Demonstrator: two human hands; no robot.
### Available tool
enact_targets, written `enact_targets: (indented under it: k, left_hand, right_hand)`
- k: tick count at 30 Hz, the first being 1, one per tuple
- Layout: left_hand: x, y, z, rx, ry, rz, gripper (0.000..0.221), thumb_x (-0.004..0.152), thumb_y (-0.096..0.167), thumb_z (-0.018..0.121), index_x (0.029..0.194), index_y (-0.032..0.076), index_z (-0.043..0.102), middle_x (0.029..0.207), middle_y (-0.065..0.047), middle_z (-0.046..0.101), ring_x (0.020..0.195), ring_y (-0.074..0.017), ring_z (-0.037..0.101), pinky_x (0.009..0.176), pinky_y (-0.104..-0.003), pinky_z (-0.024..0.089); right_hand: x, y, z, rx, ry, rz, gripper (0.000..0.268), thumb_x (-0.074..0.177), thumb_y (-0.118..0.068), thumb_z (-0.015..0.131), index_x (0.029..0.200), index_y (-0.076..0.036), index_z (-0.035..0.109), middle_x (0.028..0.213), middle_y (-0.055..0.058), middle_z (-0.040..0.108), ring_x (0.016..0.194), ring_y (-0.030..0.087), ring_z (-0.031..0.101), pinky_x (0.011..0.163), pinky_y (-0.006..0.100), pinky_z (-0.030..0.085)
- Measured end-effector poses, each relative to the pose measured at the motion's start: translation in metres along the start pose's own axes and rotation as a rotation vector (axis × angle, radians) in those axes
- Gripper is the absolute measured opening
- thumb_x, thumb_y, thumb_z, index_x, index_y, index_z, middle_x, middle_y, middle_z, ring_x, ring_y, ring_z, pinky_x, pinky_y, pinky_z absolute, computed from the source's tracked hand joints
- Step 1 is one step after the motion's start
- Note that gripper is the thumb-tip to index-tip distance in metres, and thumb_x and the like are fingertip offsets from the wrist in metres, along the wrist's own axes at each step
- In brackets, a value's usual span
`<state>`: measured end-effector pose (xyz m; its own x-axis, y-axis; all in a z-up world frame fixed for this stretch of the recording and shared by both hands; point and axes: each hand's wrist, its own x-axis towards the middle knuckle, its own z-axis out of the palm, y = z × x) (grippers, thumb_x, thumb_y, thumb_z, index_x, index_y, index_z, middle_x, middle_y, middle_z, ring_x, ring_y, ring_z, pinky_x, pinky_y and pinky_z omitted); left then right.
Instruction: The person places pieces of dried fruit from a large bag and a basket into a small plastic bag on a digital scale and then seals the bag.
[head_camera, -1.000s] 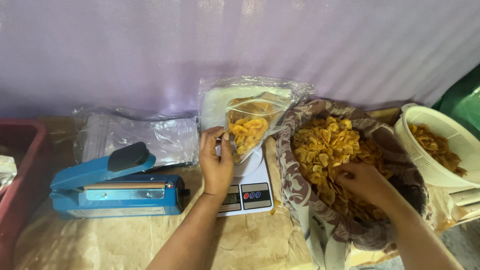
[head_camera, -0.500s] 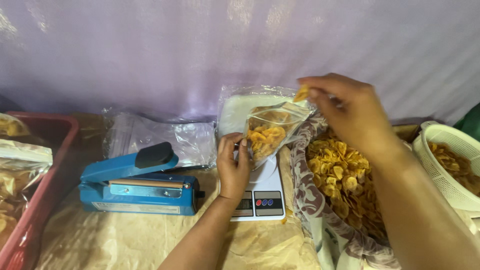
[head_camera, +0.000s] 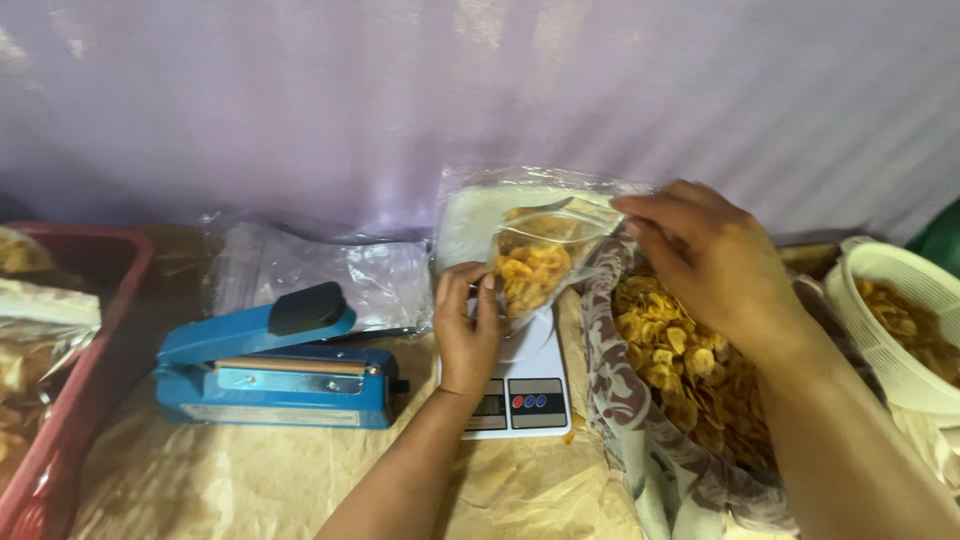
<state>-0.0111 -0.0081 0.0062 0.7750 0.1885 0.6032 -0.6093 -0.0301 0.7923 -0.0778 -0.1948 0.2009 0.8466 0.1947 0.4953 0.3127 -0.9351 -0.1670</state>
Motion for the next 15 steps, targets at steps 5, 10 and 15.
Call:
enact_targets:
  k: [5,10,15]
  left_hand:
    - [-0.001,-0.003,0.001,0.014,0.005,-0.003,0.012,0.101,0.007,0.062,0.108,-0.002,0.066,0.111,-0.015,0.065,0.104,-0.0279,0.065,0.093,-0.034,0.051]
    - [-0.002,0.0,0.0,-0.016,-0.001,-0.002,0.011,0.102,0.006,0.06,0.11,-0.002,0.064,0.112,-0.015,0.064,0.106,-0.0276,0.064,0.095,-0.034,0.05]
    - [-0.001,0.002,-0.002,0.006,-0.013,-0.006,0.011,0.102,0.006,0.06,0.11,-0.001,0.065,0.112,-0.013,0.065,0.104,-0.0268,0.065,0.093,-0.034,0.051]
  right_hand:
    - [-0.046,0.054,-0.001,-0.107,-0.456,0.57,0.028,0.098,-0.035,0.065,0.12,-0.019,0.074,0.112,0.004,0.076,0.097,0.025,0.073,0.088,0.042,0.056]
    - [-0.118,0.089,0.039,-0.139,-0.75,0.62,0.037,0.089,-0.043,0.072,0.117,-0.019,0.069,0.112,0.003,0.077,0.101,0.021,0.074,0.09,0.038,0.06]
    - [-0.16,0.124,0.071,-0.127,-0.637,0.542,0.045,0.084,-0.033,0.073,0.125,-0.015,0.066,0.11,0.01,0.077,0.101,0.027,0.074,0.088,0.041,0.059]
